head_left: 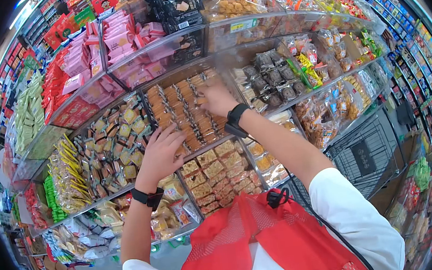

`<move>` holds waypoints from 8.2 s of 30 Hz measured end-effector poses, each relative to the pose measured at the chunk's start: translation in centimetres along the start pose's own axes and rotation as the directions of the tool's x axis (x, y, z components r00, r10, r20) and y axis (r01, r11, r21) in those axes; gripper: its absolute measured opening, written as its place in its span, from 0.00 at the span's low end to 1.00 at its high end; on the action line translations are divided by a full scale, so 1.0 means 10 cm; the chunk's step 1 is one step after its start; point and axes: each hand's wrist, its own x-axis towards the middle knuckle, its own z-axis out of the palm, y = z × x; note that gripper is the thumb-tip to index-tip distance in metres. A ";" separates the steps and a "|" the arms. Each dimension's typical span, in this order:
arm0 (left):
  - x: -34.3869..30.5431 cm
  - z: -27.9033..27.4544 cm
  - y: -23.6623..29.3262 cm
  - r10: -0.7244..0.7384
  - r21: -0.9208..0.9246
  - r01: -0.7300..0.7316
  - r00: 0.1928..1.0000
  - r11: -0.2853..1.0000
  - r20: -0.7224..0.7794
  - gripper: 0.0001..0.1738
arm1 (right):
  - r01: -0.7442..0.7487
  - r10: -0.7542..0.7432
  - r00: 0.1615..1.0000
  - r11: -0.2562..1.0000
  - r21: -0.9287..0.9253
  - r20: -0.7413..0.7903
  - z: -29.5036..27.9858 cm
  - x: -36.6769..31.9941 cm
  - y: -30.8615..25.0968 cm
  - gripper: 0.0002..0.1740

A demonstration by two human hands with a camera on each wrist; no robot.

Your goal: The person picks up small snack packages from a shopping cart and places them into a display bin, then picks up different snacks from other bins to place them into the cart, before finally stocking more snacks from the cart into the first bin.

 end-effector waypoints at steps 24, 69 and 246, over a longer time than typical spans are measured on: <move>0.37 0.19 0.91 -0.456 -0.973 0.223 0.861 -0.062 0.227 0.25 | -0.055 0.111 0.993 0.141 0.988 0.040 -1.12 -1.47 -0.73 0.28; 0.22 0.48 0.17 -0.314 0.019 0.327 0.919 0.945 -0.238 0.25 | 0.235 -0.236 0.972 0.965 0.118 0.001 0.24 1.08 -0.27 0.22; 0.00 -0.13 1.36 -0.320 -0.721 0.171 0.945 0.671 -0.074 0.36 | -0.102 -0.088 0.974 0.646 0.757 0.207 -1.51 -1.88 -0.93 0.48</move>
